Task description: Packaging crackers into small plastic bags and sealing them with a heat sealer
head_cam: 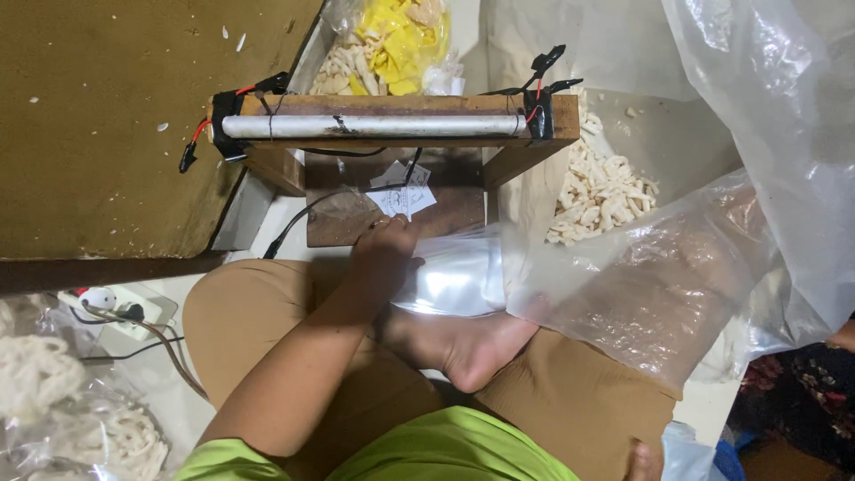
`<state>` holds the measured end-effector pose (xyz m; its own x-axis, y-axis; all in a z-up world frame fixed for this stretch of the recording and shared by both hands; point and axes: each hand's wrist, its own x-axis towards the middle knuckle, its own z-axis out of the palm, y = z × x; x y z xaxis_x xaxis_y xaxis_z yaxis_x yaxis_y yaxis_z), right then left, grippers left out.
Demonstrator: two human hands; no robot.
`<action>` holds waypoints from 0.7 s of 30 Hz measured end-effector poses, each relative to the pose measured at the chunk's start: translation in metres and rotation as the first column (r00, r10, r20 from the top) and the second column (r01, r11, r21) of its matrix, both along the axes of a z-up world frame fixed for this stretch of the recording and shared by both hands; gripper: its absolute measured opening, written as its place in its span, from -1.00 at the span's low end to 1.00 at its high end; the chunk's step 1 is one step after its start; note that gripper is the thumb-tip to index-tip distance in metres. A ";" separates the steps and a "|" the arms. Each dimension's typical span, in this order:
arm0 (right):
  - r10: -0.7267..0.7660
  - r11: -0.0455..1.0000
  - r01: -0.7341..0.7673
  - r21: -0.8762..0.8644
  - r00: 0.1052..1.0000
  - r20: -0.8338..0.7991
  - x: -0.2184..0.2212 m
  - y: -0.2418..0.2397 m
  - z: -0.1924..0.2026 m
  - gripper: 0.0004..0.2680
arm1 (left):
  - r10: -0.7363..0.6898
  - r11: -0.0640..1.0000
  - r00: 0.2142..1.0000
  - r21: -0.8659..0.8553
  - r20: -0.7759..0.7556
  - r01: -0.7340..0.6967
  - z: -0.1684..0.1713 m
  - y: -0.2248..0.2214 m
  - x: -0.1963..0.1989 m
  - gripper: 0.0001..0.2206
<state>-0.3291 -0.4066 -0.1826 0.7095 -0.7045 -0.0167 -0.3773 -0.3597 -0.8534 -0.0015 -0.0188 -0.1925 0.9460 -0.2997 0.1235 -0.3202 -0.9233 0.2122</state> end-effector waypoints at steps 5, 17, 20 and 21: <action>0.045 0.998 -0.038 0.040 0.982 -0.181 0.086 0.014 0.055 -0.39 | -0.020 0.991 0.997 0.135 0.075 0.010 -0.063 0.004 0.007 -0.39; 0.167 0.944 -0.256 -0.208 0.914 -0.370 0.067 -0.007 0.027 -0.38 | -0.012 0.971 0.918 0.225 0.397 -0.085 0.002 -0.001 -0.014 -0.64; 0.328 0.892 -0.381 -0.242 0.916 -0.230 0.083 0.047 0.072 -0.74 | -0.089 0.978 0.996 0.188 -0.027 0.092 0.070 -0.012 -0.022 -0.83; 0.491 0.846 -0.489 -0.211 0.870 -0.047 0.097 0.066 0.086 -0.85 | -0.064 0.996 0.929 -0.079 -0.366 0.038 0.087 -0.017 -0.024 -0.91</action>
<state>-0.2321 -0.3410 -0.0968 0.9628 -0.2514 0.0994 -0.0975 -0.6659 -0.7397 -0.0257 -0.0357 -0.1054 0.9126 -0.3522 -0.2077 -0.2542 -0.8866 0.3864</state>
